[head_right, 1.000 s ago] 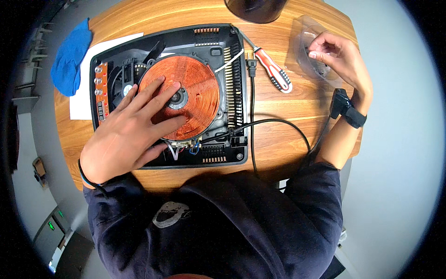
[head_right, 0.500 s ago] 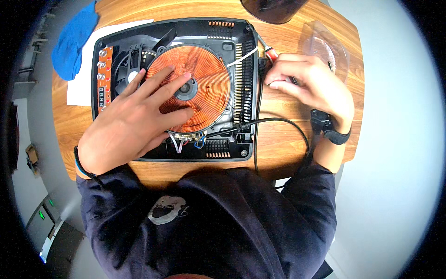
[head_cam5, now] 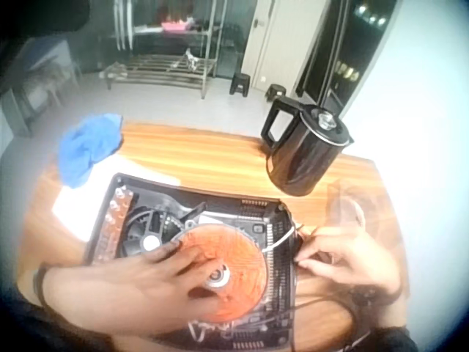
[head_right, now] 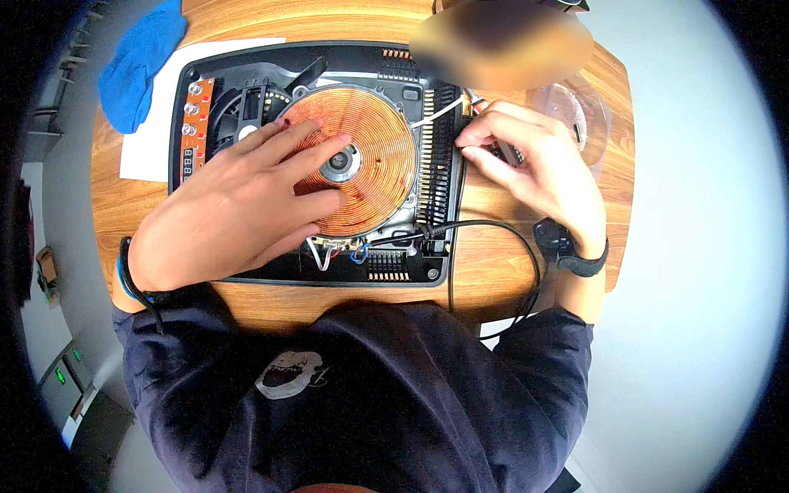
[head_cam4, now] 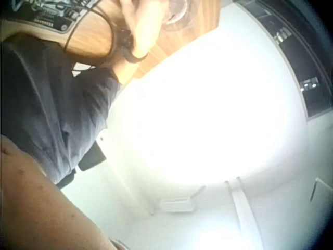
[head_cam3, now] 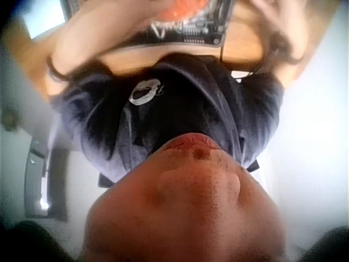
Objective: The person uses a screwdriver to tighten screws on the internal components of an open appliance, including a copper coil and circuit board. They adjust wires and reposition the copper coil within the housing.
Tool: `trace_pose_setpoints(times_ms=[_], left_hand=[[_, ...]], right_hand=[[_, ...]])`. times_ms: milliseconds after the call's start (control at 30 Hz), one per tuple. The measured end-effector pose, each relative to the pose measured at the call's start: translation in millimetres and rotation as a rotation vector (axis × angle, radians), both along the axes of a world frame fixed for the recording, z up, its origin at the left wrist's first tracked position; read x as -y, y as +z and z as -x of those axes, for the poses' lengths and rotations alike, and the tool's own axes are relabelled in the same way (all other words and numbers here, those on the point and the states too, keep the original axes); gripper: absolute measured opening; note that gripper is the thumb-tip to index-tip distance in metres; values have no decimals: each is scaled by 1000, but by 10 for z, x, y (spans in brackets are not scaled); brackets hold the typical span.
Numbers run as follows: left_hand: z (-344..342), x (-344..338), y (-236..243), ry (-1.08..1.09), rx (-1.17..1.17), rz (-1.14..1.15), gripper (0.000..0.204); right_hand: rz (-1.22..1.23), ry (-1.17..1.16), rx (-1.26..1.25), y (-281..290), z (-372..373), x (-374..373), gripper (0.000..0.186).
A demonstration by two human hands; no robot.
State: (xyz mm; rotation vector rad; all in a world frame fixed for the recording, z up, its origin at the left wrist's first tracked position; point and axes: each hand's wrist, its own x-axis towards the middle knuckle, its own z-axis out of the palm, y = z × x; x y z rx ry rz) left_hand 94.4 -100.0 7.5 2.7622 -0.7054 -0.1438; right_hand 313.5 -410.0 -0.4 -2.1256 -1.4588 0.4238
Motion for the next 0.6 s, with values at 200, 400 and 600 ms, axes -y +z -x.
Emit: trace_pose_setpoints(times_ms=[200,400,600], left_hand=[[-99,-41,59,4,97,54,32],[-190,28,-16,113,50,437,27],[-149,-46,37,108,144,375,16]], right_hand=[[-114,120,27,82,283,-330,13],[-317,344,109,78,487,-614,16],[-381,368,102,71,547,-701,19]])
